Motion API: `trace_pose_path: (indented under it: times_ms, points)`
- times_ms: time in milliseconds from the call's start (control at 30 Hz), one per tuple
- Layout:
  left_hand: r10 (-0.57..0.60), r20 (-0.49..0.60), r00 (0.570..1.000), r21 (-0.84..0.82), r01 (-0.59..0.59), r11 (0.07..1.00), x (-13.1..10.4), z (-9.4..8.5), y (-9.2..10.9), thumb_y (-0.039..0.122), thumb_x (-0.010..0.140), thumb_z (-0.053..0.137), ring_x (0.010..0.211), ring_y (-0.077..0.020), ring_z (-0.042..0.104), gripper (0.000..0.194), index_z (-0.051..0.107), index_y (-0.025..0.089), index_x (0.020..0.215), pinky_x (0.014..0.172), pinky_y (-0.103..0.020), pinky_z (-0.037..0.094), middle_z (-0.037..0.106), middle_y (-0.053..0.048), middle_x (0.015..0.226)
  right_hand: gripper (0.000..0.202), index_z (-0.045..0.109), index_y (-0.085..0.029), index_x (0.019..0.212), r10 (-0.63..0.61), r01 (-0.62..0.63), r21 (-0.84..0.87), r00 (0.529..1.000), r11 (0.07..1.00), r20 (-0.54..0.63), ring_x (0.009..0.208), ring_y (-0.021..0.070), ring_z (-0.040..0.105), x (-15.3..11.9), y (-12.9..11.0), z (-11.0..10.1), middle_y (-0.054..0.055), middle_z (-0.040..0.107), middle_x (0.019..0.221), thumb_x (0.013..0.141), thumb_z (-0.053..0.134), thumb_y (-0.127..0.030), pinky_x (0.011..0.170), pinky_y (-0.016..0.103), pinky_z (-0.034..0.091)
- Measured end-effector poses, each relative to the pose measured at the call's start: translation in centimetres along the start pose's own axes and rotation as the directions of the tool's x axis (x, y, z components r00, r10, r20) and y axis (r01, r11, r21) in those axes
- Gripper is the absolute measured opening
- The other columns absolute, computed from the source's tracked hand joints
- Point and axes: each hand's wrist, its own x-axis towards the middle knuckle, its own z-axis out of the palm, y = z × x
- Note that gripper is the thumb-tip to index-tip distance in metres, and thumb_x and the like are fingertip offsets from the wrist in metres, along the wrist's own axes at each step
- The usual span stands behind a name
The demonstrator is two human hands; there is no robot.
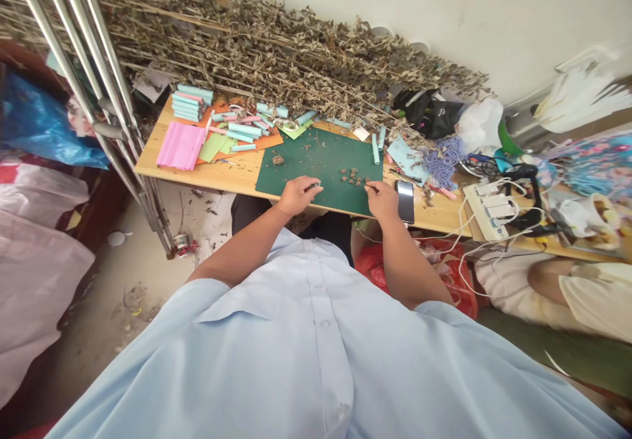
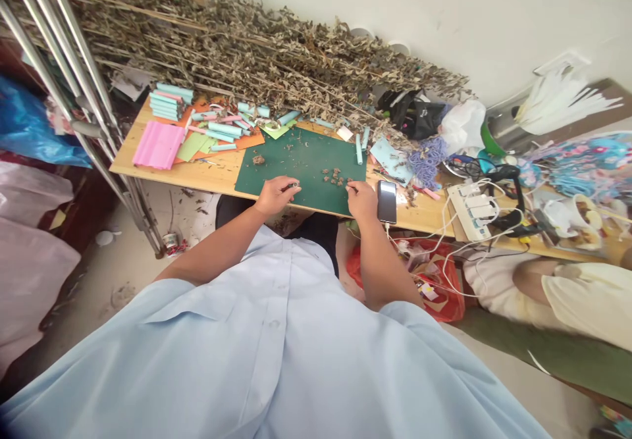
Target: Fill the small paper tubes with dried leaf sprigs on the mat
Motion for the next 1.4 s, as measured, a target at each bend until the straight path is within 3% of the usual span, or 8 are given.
trace_pose_path:
  times_ms: [200,300,400,633,933,1133,1233,1400]
  points:
    - [0.060,0.003,0.998,0.004,-0.060,0.998,-0.1,-0.3,0.4,0.043,0.099,0.068,0.070,-0.0124,0.067,0.030,0.077,0.016,0.106,0.075,-0.027,0.055,0.073,-0.006,0.091,0.025,0.080,-0.024,0.105,-0.163,0.131,0.282,0.982,0.950,0.094,0.104,0.0258,0.073,-2.2,-7.1,0.8,0.007,0.080,0.111,0.093,0.063,-0.038,0.102,0.045,0.055]
    - [0.084,0.021,0.996,0.012,-0.084,0.996,0.0,-0.5,0.5,0.043,0.099,0.068,0.079,-0.0150,0.068,0.030,0.078,0.016,0.106,0.079,-0.028,0.053,0.074,-0.007,0.089,0.022,0.079,-0.025,0.103,-0.312,0.270,0.338,0.947,0.902,0.079,0.104,0.0245,0.073,-2.7,-10.3,0.9,0.006,0.080,0.110,0.095,0.062,-0.035,0.100,0.042,0.056]
    - [0.112,0.037,0.993,0.001,-0.112,0.994,0.0,-0.7,0.6,0.045,0.100,0.067,0.082,-0.0161,0.068,0.032,0.078,0.016,0.107,0.080,-0.028,0.053,0.074,-0.008,0.090,0.019,0.078,-0.025,0.102,-0.375,0.328,0.329,0.922,0.886,0.091,0.100,0.0241,0.073,-2.6,-12.2,1.2,0.006,0.079,0.108,0.095,0.061,-0.030,0.095,0.041,0.057]
    - [0.155,0.030,0.987,0.029,-0.156,0.987,0.0,-0.4,-0.1,0.052,0.101,0.061,0.088,-0.0184,0.069,0.041,0.078,0.015,0.107,0.084,-0.029,0.053,0.076,-0.010,0.092,0.013,0.075,-0.023,0.096,-0.369,0.339,0.202,0.920,0.919,0.132,0.086,0.0228,0.070,-2.2,-13.2,1.8,0.006,0.076,0.095,0.090,0.064,-0.024,0.084,0.037,0.056]
    - [0.205,0.041,0.978,0.018,-0.206,0.978,0.1,-0.3,-0.3,0.050,0.102,0.060,0.087,-0.0184,0.067,0.039,0.078,0.016,0.106,0.082,-0.030,0.052,0.075,-0.009,0.091,0.015,0.076,-0.023,0.088,-0.427,0.421,0.082,0.868,0.903,0.253,0.092,0.0248,0.068,-1.4,-14.1,0.8,0.007,0.077,0.093,0.090,0.062,-0.019,0.088,0.038,0.053]
    - [0.201,0.032,0.979,0.036,-0.202,0.979,0.1,-0.2,-0.5,0.054,0.102,0.058,0.080,-0.0178,0.064,0.043,0.078,0.016,0.099,0.076,-0.030,0.049,0.071,-0.006,0.081,0.019,0.077,-0.023,0.089,-0.462,0.439,0.144,0.839,0.887,0.286,0.098,0.0241,0.069,-1.1,-14.4,0.7,0.007,0.077,0.100,0.090,0.060,-0.015,0.093,0.039,0.052]
    - [0.204,0.022,0.979,0.017,-0.205,0.979,0.2,-0.2,-0.6,0.056,0.102,0.058,0.083,-0.0180,0.066,0.045,0.079,0.016,0.101,0.078,-0.030,0.050,0.073,-0.008,0.086,0.019,0.077,-0.023,0.093,-0.442,0.408,0.174,0.856,0.896,0.267,0.096,0.0239,0.069,-1.0,-14.0,1.0,0.007,0.077,0.099,0.090,0.060,-0.016,0.092,0.039,0.053]
    - [0.207,0.018,0.978,-0.002,-0.207,0.978,0.2,-0.2,-0.3,0.057,0.102,0.057,0.085,-0.0184,0.067,0.046,0.079,0.016,0.102,0.081,-0.030,0.051,0.074,-0.009,0.087,0.015,0.077,-0.023,0.098,-0.308,0.273,0.163,0.916,0.948,0.258,0.084,0.0235,0.068,-0.9,-13.8,1.2,0.006,0.077,0.093,0.087,0.067,-0.024,0.084,0.038,0.053]
